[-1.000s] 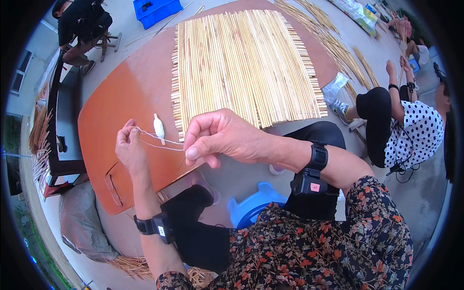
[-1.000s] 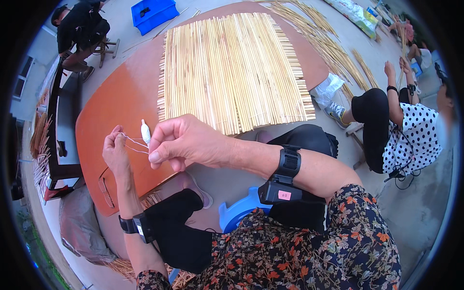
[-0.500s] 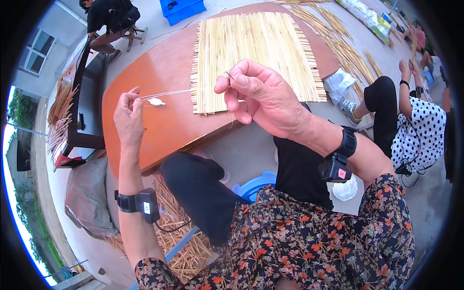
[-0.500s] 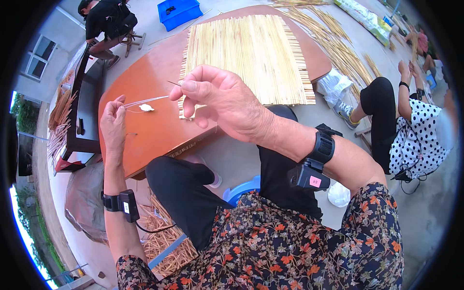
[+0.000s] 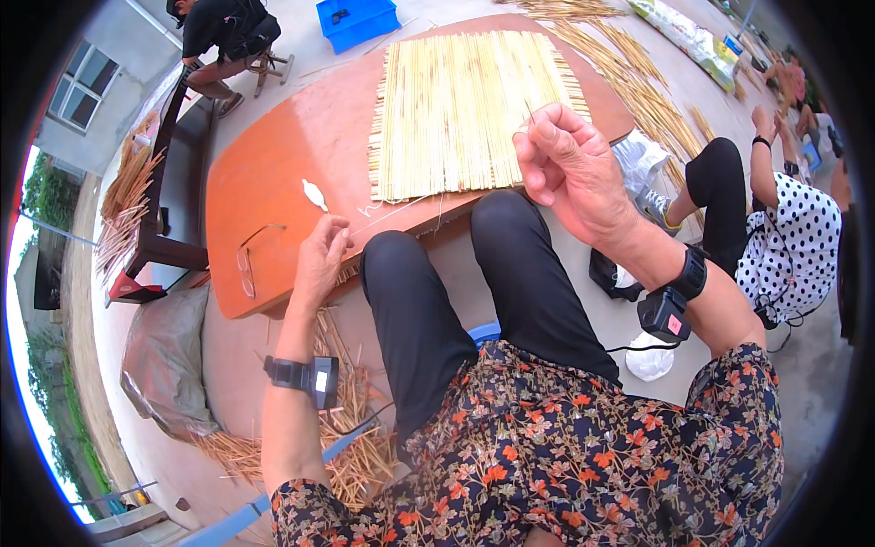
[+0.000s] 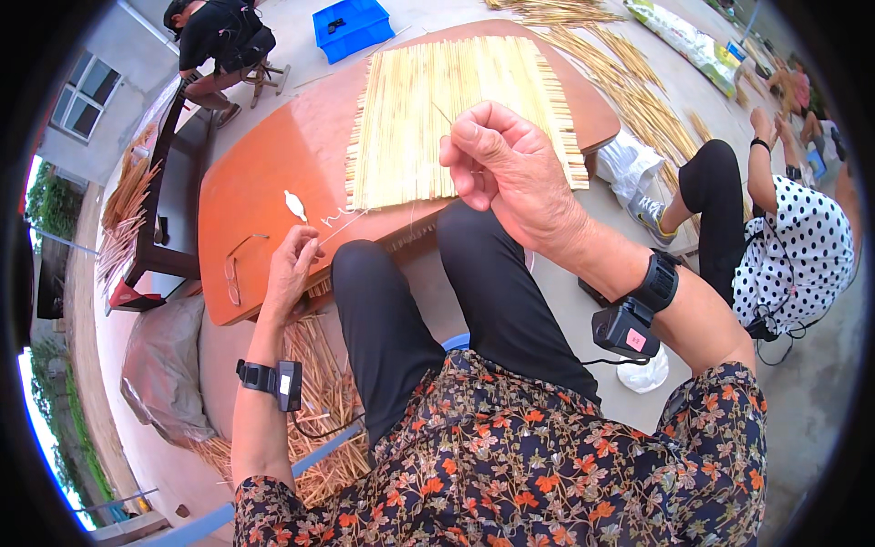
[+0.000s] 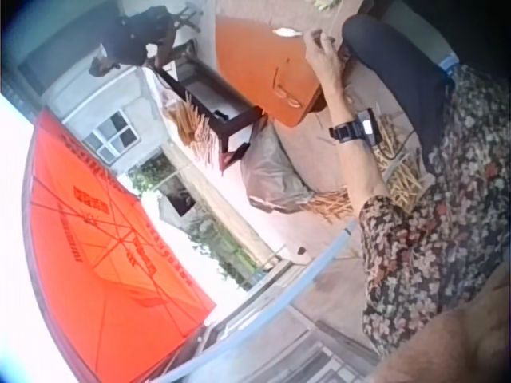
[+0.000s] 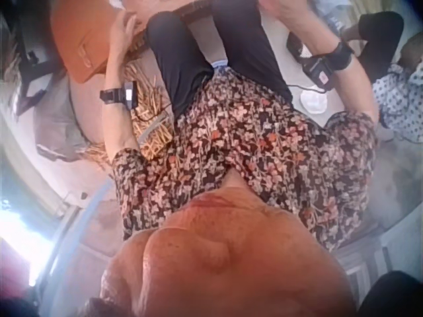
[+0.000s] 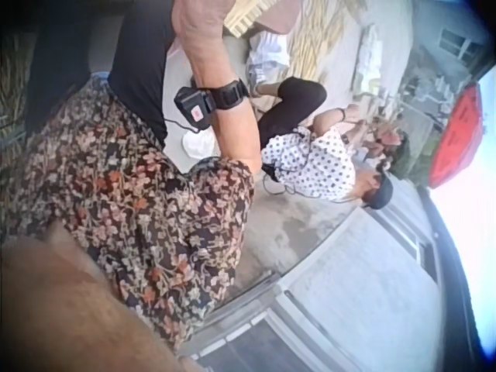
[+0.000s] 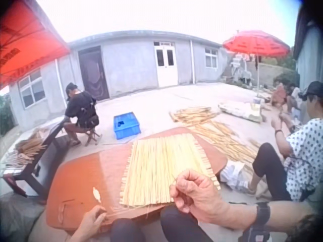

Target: The person threads a needle and uses it to bind together long straw stalks on a table to create a woven mat. The person pulls thread through the material and uses shears to trim the thread after securing a section.

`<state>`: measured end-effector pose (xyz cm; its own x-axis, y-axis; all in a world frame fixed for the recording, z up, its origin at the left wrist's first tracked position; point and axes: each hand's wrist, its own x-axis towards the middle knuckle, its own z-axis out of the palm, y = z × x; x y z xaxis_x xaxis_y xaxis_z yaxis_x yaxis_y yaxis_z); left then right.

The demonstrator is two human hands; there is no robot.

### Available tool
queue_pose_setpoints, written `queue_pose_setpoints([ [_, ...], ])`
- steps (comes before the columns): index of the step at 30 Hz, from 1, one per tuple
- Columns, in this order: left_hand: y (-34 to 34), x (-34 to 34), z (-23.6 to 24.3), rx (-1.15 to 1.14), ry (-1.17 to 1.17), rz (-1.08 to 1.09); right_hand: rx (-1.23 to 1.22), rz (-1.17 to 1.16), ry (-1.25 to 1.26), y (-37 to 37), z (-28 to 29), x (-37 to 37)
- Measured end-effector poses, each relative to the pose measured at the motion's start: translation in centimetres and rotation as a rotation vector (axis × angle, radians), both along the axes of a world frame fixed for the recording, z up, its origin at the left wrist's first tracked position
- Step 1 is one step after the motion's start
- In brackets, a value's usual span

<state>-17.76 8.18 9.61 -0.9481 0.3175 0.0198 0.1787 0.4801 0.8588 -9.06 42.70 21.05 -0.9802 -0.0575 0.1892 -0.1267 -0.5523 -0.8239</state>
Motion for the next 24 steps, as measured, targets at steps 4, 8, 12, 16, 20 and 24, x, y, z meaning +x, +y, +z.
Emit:
queue_pose_setpoints([
  [4, -3.3, -1.1, -1.7, 0.008, 0.13, 0.04, 0.081, -0.135, -0.053, 3.1, -1.7, 0.3],
  [8, -4.8, -3.9, -3.3, -0.01, 0.145, 0.161, 0.186, -0.226, -0.125, 5.7, -3.6, 1.6],
  [12, -5.5, -7.0, -4.2, -0.003, 0.039, 0.236, 0.171, -0.333, -0.152, 8.7, -5.3, 2.3],
  [16, -6.2, -10.4, -4.3, 0.106, 0.02, 0.284, 0.137, -0.443, -0.187, 11.2, -5.6, 3.6],
  [20, -6.9, -12.7, -3.4, 0.197, 0.05, 0.286, 0.112, -0.538, -0.223, 13.8, -6.6, 5.7],
  [24, -7.8, -14.2, -2.4, 0.118, 0.126, 0.276, 0.081, -0.595, -0.228, 15.8, -9.0, 8.1],
])
